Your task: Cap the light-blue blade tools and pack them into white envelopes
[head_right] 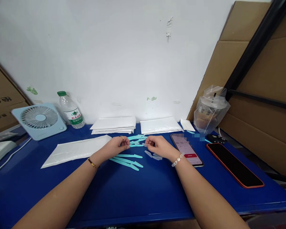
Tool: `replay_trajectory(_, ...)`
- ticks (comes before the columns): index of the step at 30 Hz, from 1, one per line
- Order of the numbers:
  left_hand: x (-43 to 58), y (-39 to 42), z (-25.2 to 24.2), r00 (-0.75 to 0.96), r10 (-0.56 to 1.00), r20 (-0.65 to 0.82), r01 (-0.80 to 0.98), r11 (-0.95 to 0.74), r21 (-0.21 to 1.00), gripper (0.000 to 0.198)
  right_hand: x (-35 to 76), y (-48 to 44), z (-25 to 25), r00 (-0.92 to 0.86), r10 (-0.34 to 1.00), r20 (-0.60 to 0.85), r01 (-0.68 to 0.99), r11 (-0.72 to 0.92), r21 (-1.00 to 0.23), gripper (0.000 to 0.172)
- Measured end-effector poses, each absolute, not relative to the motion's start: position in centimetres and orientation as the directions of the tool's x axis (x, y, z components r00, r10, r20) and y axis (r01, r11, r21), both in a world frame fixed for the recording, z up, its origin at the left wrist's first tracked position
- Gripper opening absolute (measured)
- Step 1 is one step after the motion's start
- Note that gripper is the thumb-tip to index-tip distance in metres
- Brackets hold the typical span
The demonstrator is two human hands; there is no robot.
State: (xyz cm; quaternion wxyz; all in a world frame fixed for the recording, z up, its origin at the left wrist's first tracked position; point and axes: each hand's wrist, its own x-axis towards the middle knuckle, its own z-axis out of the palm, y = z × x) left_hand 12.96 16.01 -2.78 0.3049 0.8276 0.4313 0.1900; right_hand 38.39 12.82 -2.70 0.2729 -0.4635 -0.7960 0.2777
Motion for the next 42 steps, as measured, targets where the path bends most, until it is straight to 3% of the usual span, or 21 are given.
replay_trajectory(7, 13.8, 15.8, -3.0, 0.569, 0.819, 0.080, 0.619, -0.490, 0.613, 0.018, 36.6, 12.7, -2.9, -0.439, 0.878, 0.190, 0.591, 0.441, -0.675, 0.020)
replay_trajectory(12, 13.7, 15.6, -2.6, 0.493, 0.830, 0.260, 0.687, -0.555, 0.469, 0.031, 37.2, 13.0, -2.5, -0.307, 0.893, 0.328, 0.715, 0.444, -0.540, 0.018)
replay_trajectory(17, 13.1, 14.8, -1.7, 0.671, 0.741, 0.013, 0.642, -0.590, 0.489, 0.025, 38.5, 12.2, -2.0, -0.437, 0.892, 0.119, 0.758, 0.436, -0.486, 0.013)
replay_trajectory(21, 13.4, 14.3, -1.6, 0.679, 0.733, -0.055, 0.652, -0.566, 0.504, 0.015, 37.8, 11.8, -2.4, -0.474, 0.879, 0.047, 0.777, 0.442, -0.448, 0.006)
replay_trajectory(24, 13.7, 14.5, -1.9, 0.645, 0.762, -0.056, 0.660, -0.518, 0.544, 0.014, 37.4, 12.0, -2.5, -0.448, 0.890, 0.088, 0.743, 0.425, -0.516, 0.008)
replay_trajectory(26, 13.7, 14.7, -2.2, 0.613, 0.790, -0.027, 0.647, -0.481, 0.592, 0.015, 37.4, 12.2, -2.4, -0.372, 0.917, 0.143, 0.661, 0.370, -0.653, 0.010)
replay_trajectory(29, 13.5, 15.2, -2.6, 0.560, 0.829, 0.003, 0.604, -0.410, 0.683, 0.019, 37.4, 12.5, -2.4, -0.257, 0.952, 0.167, 0.394, 0.261, -0.881, 0.023)
replay_trajectory(31, 13.4, 15.5, -2.7, 0.534, 0.845, 0.010, 0.580, -0.376, 0.723, 0.023, 37.3, 12.7, -2.6, -0.228, 0.962, 0.149, 0.199, 0.196, -0.960, 0.024)
replay_trajectory(34, 13.3, 15.7, -2.7, 0.512, 0.858, 0.030, 0.570, -0.365, 0.736, 0.024, 36.9, 12.9, -3.1, -0.203, 0.972, 0.120, 0.059, 0.134, -0.989, 0.027)
replay_trajectory(42, 13.5, 15.8, -2.8, 0.515, 0.856, 0.045, 0.555, -0.373, 0.743, 0.023, 35.8, 12.7, -3.4, -0.233, 0.967, 0.099, 0.058, 0.115, -0.992, 0.029)
